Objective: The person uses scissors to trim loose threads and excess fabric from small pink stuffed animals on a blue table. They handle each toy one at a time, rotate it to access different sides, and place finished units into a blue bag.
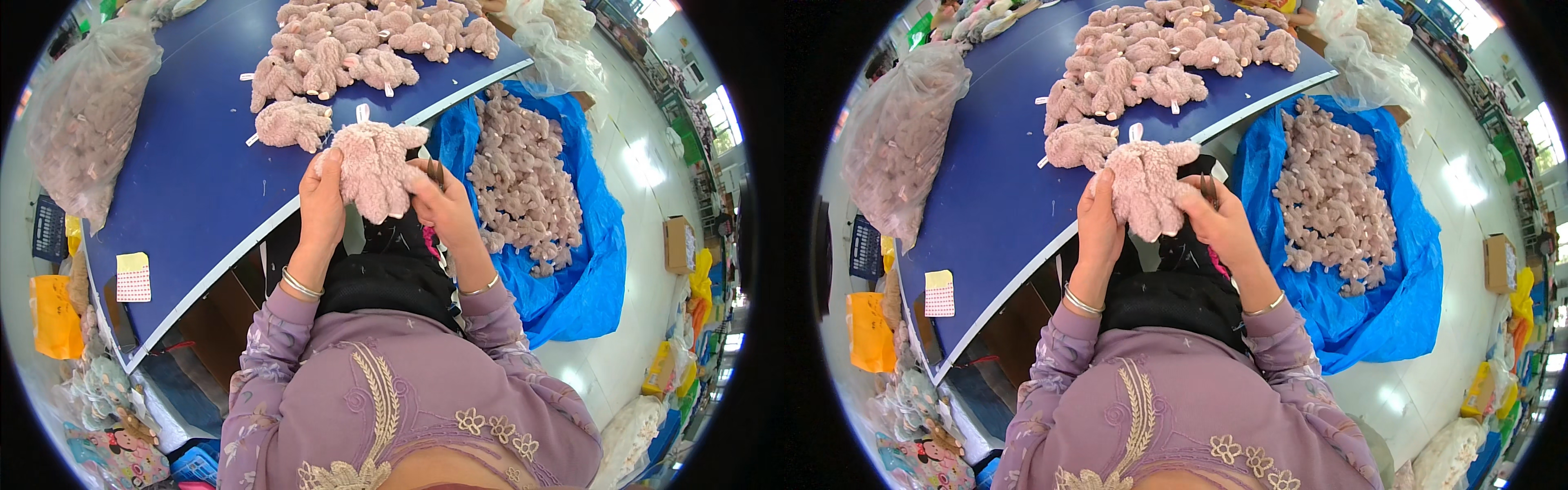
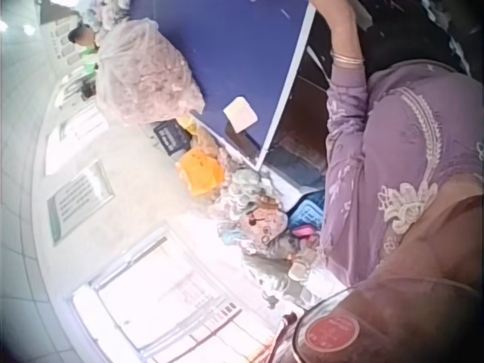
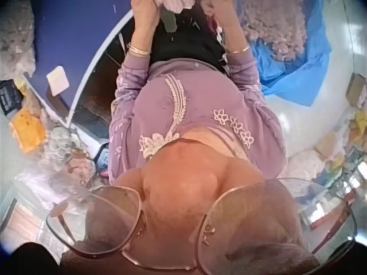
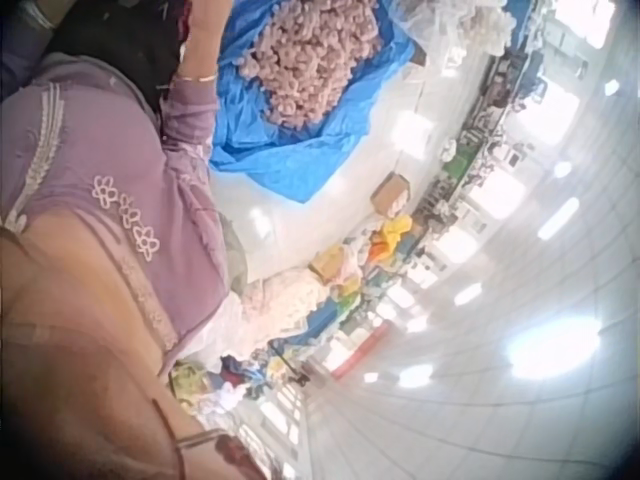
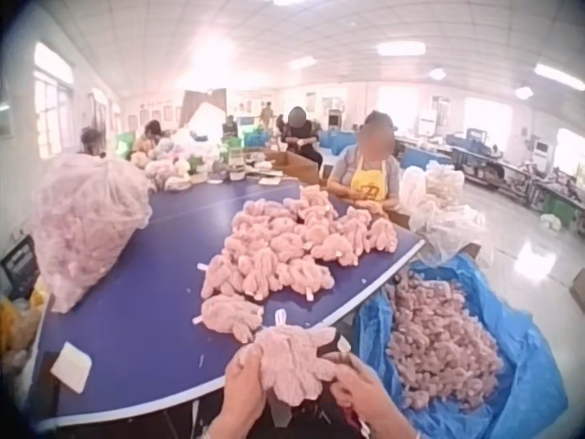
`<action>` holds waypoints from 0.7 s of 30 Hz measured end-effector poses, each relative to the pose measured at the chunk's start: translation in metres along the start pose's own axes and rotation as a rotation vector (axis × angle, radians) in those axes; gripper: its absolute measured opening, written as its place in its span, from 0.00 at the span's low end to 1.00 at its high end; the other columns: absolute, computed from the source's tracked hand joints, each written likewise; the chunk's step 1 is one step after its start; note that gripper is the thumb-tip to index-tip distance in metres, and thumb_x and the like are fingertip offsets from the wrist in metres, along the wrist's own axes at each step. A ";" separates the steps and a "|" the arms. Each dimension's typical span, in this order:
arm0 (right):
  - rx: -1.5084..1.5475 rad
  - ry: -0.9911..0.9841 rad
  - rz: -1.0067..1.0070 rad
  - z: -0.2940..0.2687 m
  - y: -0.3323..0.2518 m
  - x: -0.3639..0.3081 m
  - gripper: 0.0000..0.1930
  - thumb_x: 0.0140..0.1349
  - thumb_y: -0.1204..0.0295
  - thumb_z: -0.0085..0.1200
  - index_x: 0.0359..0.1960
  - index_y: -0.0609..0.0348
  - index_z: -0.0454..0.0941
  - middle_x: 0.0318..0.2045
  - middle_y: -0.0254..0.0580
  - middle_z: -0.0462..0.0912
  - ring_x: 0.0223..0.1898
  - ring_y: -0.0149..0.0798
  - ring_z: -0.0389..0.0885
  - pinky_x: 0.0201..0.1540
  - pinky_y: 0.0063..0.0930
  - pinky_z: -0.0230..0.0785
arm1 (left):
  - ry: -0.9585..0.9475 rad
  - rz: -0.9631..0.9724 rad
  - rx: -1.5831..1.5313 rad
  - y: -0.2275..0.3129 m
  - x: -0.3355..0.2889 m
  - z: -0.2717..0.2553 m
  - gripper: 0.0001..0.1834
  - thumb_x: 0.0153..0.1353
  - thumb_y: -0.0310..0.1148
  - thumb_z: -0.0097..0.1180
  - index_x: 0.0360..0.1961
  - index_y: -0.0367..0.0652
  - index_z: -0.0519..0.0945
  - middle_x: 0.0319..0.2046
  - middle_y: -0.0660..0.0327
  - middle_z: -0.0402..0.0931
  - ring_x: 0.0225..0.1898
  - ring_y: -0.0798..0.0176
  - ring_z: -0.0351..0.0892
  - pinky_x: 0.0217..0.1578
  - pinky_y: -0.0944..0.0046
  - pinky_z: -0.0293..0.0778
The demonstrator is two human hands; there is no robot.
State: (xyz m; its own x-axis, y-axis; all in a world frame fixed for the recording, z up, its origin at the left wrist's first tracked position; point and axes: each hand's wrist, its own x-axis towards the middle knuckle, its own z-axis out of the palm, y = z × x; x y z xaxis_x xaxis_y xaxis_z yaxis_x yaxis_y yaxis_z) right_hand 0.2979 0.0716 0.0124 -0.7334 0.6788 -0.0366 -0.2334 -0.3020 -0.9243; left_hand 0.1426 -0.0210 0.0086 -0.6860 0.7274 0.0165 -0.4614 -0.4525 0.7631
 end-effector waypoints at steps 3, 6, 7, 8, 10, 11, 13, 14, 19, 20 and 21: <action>0.066 0.120 -0.078 0.007 0.006 0.001 0.10 0.61 0.76 0.55 0.44 0.65 0.74 0.24 0.29 0.74 0.18 0.18 0.65 0.18 0.14 0.55 | -0.022 -0.075 0.057 -0.008 0.001 -0.011 0.13 0.69 0.35 0.48 0.47 0.36 0.74 0.41 0.62 0.77 0.40 0.73 0.75 0.42 0.71 0.72; -0.311 0.278 -0.305 0.012 -0.003 0.005 0.09 0.61 0.76 0.55 0.41 0.65 0.75 0.25 0.29 0.75 0.21 0.20 0.70 0.23 0.14 0.62 | -0.004 0.046 0.555 -0.001 0.001 -0.019 0.17 0.68 0.36 0.48 0.55 0.40 0.70 0.49 0.61 0.73 0.50 0.68 0.74 0.47 0.67 0.74; -0.428 0.269 -0.298 0.012 -0.004 0.002 0.10 0.58 0.76 0.57 0.41 0.64 0.75 0.27 0.34 0.76 0.27 0.25 0.75 0.30 0.18 0.67 | -0.080 -0.014 0.521 0.003 -0.003 -0.019 0.21 0.66 0.35 0.50 0.58 0.41 0.67 0.52 0.62 0.71 0.53 0.68 0.72 0.46 0.67 0.74; -0.581 0.127 -0.371 0.014 -0.006 0.003 0.11 0.56 0.76 0.58 0.41 0.63 0.76 0.27 0.35 0.77 0.28 0.26 0.75 0.31 0.19 0.67 | -0.156 -0.097 0.418 0.005 -0.007 -0.015 0.21 0.66 0.35 0.50 0.58 0.40 0.67 0.51 0.61 0.72 0.51 0.69 0.73 0.44 0.68 0.74; -0.870 -0.178 -0.500 0.024 -0.012 0.001 0.13 0.54 0.75 0.60 0.41 0.63 0.76 0.29 0.37 0.77 0.30 0.29 0.75 0.33 0.21 0.67 | -0.287 -0.264 0.212 0.013 -0.021 0.004 0.21 0.66 0.33 0.52 0.57 0.37 0.67 0.48 0.60 0.73 0.46 0.70 0.74 0.39 0.70 0.75; -0.870 -0.318 -0.317 0.031 -0.019 -0.005 0.13 0.52 0.75 0.61 0.40 0.61 0.77 0.31 0.41 0.77 0.34 0.34 0.76 0.37 0.23 0.68 | -0.347 -0.263 0.108 -0.001 -0.018 -0.003 0.22 0.66 0.35 0.52 0.57 0.37 0.68 0.46 0.60 0.74 0.42 0.70 0.76 0.38 0.70 0.77; -0.627 -0.221 -0.328 0.026 -0.008 -0.008 0.09 0.56 0.74 0.59 0.38 0.62 0.79 0.29 0.36 0.80 0.27 0.28 0.75 0.32 0.21 0.67 | -0.202 -0.383 0.025 -0.010 -0.011 -0.014 0.15 0.67 0.37 0.51 0.49 0.39 0.74 0.41 0.61 0.77 0.39 0.69 0.78 0.35 0.69 0.79; -0.472 -0.113 -0.225 0.019 -0.007 -0.011 0.07 0.58 0.74 0.59 0.37 0.62 0.79 0.28 0.34 0.81 0.25 0.26 0.74 0.30 0.20 0.67 | -0.138 -0.384 -0.021 -0.015 -0.011 -0.017 0.13 0.67 0.37 0.50 0.46 0.40 0.75 0.40 0.61 0.77 0.39 0.68 0.79 0.34 0.69 0.79; -0.219 0.199 -0.116 0.000 -0.018 0.011 0.11 0.68 0.69 0.46 0.36 0.64 0.77 0.23 0.29 0.74 0.15 0.16 0.56 0.16 0.14 0.50 | -0.265 -0.447 0.037 -0.007 -0.010 -0.018 0.17 0.69 0.40 0.46 0.51 0.39 0.70 0.42 0.56 0.78 0.42 0.63 0.81 0.41 0.66 0.78; -0.154 0.100 -0.047 -0.007 -0.005 0.016 0.07 0.65 0.69 0.52 0.35 0.61 0.75 0.26 0.28 0.75 0.20 0.17 0.64 0.20 0.13 0.55 | -0.300 -0.462 0.025 -0.006 -0.012 -0.009 0.18 0.69 0.40 0.46 0.52 0.39 0.70 0.41 0.57 0.79 0.42 0.63 0.81 0.41 0.66 0.78; -0.248 0.099 -0.141 -0.003 0.017 0.019 0.06 0.65 0.70 0.52 0.35 0.61 0.75 0.27 0.28 0.75 0.20 0.18 0.65 0.21 0.13 0.56 | -0.335 -0.475 0.154 -0.009 -0.014 -0.002 0.16 0.69 0.42 0.45 0.50 0.41 0.69 0.38 0.58 0.78 0.41 0.63 0.81 0.41 0.65 0.78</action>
State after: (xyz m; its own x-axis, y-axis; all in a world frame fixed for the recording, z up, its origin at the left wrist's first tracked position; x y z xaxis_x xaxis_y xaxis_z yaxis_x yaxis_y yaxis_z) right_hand 0.2818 0.0815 -0.0055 -0.6363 0.7679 0.0729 -0.1561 -0.0357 -0.9871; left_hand 0.1553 -0.0277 0.0003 -0.1981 0.9661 -0.1653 -0.5699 0.0237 0.8214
